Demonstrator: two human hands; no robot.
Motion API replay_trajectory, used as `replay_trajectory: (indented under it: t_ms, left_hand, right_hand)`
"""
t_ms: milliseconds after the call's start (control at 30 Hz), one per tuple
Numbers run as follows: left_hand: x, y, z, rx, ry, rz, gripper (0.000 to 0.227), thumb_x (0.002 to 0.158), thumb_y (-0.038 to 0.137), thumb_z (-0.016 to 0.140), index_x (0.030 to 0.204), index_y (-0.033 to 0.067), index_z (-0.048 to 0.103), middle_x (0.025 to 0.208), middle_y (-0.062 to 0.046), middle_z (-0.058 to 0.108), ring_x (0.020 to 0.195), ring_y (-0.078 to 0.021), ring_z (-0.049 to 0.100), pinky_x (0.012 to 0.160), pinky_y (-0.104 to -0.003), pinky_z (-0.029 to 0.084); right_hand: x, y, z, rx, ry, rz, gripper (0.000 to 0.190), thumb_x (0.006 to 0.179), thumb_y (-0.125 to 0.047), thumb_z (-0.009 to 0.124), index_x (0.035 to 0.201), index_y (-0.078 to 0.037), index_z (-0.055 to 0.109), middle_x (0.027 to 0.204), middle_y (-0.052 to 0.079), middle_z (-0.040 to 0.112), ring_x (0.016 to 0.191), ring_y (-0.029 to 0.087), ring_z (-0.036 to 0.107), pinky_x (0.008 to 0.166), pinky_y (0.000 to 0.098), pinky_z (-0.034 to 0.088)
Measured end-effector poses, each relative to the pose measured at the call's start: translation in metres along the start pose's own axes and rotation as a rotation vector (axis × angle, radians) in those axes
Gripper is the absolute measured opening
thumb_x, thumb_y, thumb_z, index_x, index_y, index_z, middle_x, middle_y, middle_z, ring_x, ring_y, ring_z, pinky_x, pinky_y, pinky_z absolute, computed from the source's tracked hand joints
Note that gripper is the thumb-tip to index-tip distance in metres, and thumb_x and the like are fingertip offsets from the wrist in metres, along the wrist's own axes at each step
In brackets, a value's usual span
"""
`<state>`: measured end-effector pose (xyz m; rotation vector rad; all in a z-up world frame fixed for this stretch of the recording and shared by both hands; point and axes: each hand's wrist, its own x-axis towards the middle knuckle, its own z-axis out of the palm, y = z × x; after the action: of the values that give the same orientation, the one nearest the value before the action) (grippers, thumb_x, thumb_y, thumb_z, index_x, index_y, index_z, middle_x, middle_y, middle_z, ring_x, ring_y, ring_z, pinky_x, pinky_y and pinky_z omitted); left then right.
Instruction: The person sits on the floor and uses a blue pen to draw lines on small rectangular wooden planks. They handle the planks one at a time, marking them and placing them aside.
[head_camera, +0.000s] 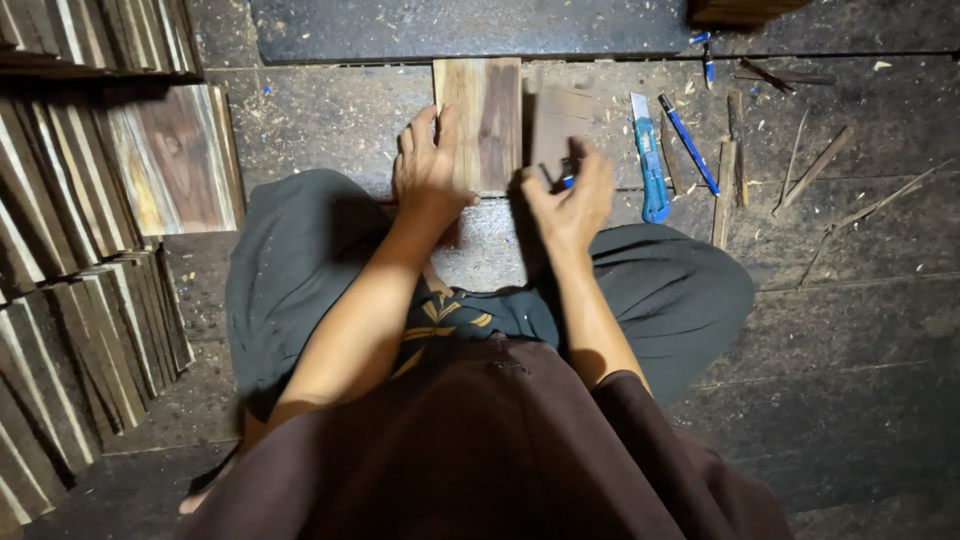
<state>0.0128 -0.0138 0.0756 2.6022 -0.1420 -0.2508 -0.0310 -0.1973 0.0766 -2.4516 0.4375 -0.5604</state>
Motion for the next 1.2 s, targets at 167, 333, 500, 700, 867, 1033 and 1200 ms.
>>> replay_trajectory:
  t_ms: [167, 333, 500, 700, 867, 1033, 1200]
  left_hand:
    - [0.011, -0.023, 0.023, -0.041, -0.077, 0.015, 0.116, 0.062, 0.031, 0.097, 0.155, 0.0128, 0.031, 0.151, -0.014, 0.027, 0.137, -0.0396, 0.036, 0.104, -0.055, 0.05]
    - [0.008, -0.018, -0.003, -0.129, -0.182, -0.112, 0.103, 0.077, 0.023, 0.086, 0.161, 0.0169, 0.028, 0.158, -0.011, 0.024, 0.143, -0.0359, 0.036, 0.112, -0.052, 0.045]
    - [0.006, -0.014, -0.015, -0.171, -0.17, -0.136, 0.083, 0.083, 0.014, 0.073, 0.158, 0.0175, 0.037, 0.154, -0.008, 0.032, 0.142, -0.0341, 0.039, 0.117, -0.049, 0.041]
    - [0.006, -0.008, -0.01, -0.162, -0.068, -0.02, 0.101, 0.065, 0.02, 0.088, 0.155, 0.0166, 0.041, 0.153, -0.01, 0.03, 0.134, -0.0357, 0.039, 0.108, -0.045, 0.042]
    - [0.005, -0.014, -0.002, -0.138, -0.034, 0.043, 0.116, 0.052, 0.019, 0.098, 0.154, 0.0156, 0.042, 0.155, -0.014, 0.029, 0.135, -0.0382, 0.039, 0.109, -0.047, 0.041]
    - [0.005, -0.01, -0.002, -0.139, 0.0, 0.04, 0.108, 0.058, 0.017, 0.095, 0.153, 0.0153, 0.043, 0.155, -0.014, 0.029, 0.135, -0.0384, 0.04, 0.108, -0.048, 0.042]
    - [0.007, -0.008, -0.003, -0.132, -0.017, 0.015, 0.107, 0.06, 0.016, 0.094, 0.153, 0.0168, 0.042, 0.155, -0.013, 0.028, 0.133, -0.0368, 0.04, 0.107, -0.047, 0.043]
  right_hand:
    - [-0.013, -0.037, 0.017, 0.128, -0.06, -0.142, 0.066, 0.064, -0.029, 0.086, 0.124, -0.016, 0.063, 0.102, 0.011, 0.06, 0.092, 0.038, 0.064, 0.082, 0.0509, 0.054]
    - [-0.019, -0.035, 0.047, 0.06, -0.198, -0.095, 0.071, 0.074, -0.042, 0.089, 0.133, -0.019, 0.059, 0.125, 0.01, 0.055, 0.111, 0.038, 0.06, 0.094, 0.0494, 0.052]
    - [-0.02, -0.03, 0.028, 0.065, -0.217, -0.066, 0.064, 0.084, -0.047, 0.088, 0.133, -0.016, 0.06, 0.127, 0.01, 0.055, 0.115, 0.038, 0.058, 0.096, 0.0479, 0.052]
    - [-0.02, -0.011, 0.013, 0.106, -0.378, -0.042, 0.062, 0.081, -0.026, 0.088, 0.136, -0.012, 0.063, 0.118, 0.012, 0.057, 0.1, 0.028, 0.062, 0.085, 0.0364, 0.053]
    - [-0.021, -0.014, 0.021, 0.167, -0.306, -0.057, 0.059, 0.079, -0.024, 0.091, 0.13, -0.009, 0.067, 0.112, 0.012, 0.058, 0.092, 0.025, 0.062, 0.08, 0.0354, 0.054]
    - [-0.022, -0.009, 0.026, 0.145, -0.302, -0.051, 0.058, 0.08, -0.028, 0.089, 0.131, -0.01, 0.068, 0.113, 0.01, 0.059, 0.095, 0.024, 0.062, 0.082, 0.0349, 0.054]
    - [-0.022, -0.012, 0.025, 0.132, -0.301, -0.062, 0.057, 0.081, -0.027, 0.088, 0.131, -0.01, 0.068, 0.113, 0.01, 0.06, 0.095, 0.025, 0.063, 0.083, 0.0352, 0.054]
